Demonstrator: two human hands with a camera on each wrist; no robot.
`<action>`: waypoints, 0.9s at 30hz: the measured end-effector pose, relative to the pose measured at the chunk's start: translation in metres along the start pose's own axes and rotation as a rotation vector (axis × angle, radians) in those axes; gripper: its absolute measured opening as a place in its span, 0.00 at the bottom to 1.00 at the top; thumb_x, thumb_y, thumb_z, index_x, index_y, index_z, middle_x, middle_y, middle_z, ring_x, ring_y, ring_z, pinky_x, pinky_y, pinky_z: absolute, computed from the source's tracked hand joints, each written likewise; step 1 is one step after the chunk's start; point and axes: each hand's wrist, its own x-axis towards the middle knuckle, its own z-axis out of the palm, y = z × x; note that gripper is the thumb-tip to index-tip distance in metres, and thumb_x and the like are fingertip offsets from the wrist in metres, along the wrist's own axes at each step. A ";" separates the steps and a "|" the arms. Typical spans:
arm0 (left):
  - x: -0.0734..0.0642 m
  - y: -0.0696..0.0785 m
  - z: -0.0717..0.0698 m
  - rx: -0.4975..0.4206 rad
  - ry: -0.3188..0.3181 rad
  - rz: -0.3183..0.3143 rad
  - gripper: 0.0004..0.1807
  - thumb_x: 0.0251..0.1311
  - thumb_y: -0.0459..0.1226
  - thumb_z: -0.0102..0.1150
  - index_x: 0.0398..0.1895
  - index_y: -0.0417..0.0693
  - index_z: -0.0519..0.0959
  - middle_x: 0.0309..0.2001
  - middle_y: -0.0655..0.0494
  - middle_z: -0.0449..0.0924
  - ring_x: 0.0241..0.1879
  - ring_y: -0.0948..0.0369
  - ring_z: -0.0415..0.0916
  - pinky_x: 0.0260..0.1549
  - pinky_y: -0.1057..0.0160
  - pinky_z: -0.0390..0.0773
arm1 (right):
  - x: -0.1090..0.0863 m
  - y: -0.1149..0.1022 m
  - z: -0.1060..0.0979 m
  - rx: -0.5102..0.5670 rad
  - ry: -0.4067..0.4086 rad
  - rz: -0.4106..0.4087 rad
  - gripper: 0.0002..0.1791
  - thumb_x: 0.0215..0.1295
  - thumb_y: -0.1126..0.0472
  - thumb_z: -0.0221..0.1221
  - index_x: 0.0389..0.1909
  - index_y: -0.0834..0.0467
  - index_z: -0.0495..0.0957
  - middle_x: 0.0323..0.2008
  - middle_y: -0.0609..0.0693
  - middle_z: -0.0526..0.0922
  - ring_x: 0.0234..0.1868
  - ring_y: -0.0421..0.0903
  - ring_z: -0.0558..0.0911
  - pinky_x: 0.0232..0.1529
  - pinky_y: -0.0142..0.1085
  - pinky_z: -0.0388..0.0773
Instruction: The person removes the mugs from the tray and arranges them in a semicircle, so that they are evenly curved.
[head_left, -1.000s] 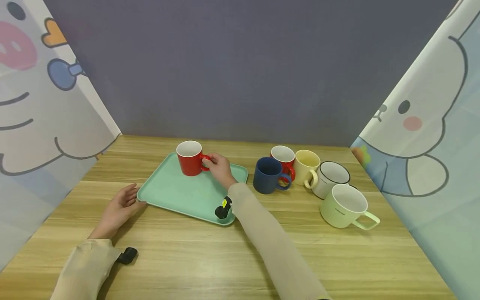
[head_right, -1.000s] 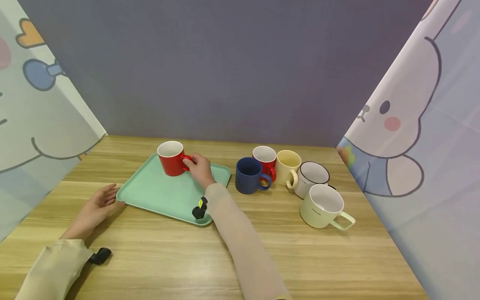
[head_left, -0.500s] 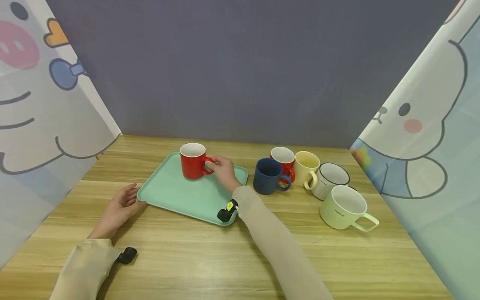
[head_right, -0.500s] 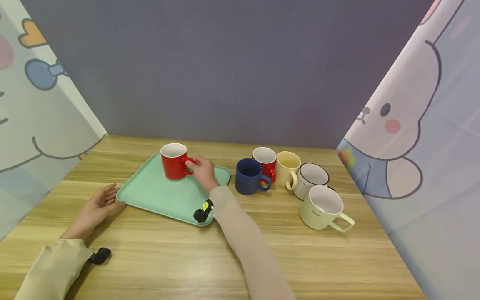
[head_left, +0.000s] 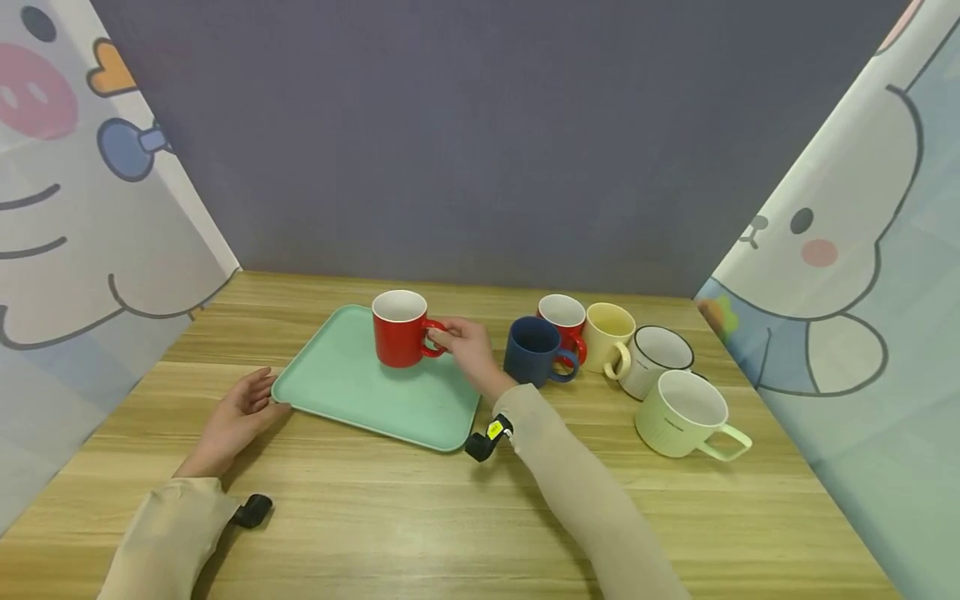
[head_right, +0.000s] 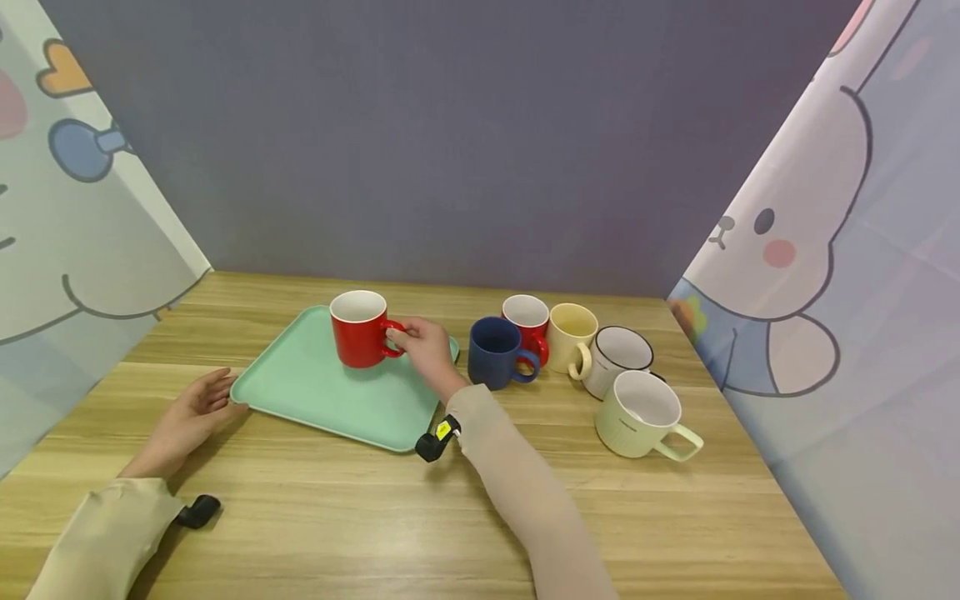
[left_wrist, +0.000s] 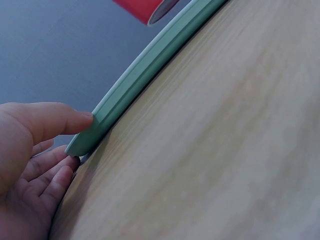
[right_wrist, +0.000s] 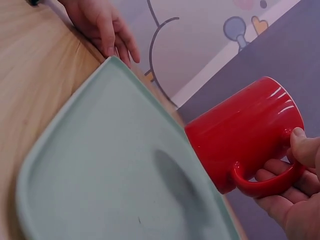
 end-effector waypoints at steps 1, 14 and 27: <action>0.000 0.000 0.000 0.001 -0.001 -0.001 0.43 0.70 0.37 0.59 0.76 0.27 0.46 0.68 0.26 0.59 0.53 0.80 0.60 0.47 0.87 0.65 | -0.002 -0.001 -0.002 0.003 -0.004 0.002 0.09 0.66 0.70 0.63 0.40 0.74 0.81 0.34 0.60 0.87 0.42 0.60 0.83 0.43 0.36 0.84; 0.000 0.000 0.000 0.010 0.000 -0.013 0.43 0.69 0.38 0.60 0.76 0.28 0.46 0.68 0.27 0.59 0.54 0.77 0.61 0.47 0.87 0.65 | -0.031 -0.009 -0.030 -0.041 -0.032 -0.028 0.06 0.64 0.70 0.64 0.36 0.72 0.82 0.31 0.56 0.87 0.34 0.42 0.82 0.39 0.32 0.79; -0.001 0.000 -0.001 0.006 -0.006 -0.030 0.43 0.70 0.38 0.60 0.76 0.29 0.46 0.68 0.27 0.58 0.55 0.75 0.61 0.47 0.86 0.65 | -0.065 -0.006 -0.063 -0.006 -0.031 -0.072 0.08 0.65 0.73 0.62 0.39 0.76 0.80 0.33 0.57 0.87 0.34 0.40 0.83 0.41 0.31 0.82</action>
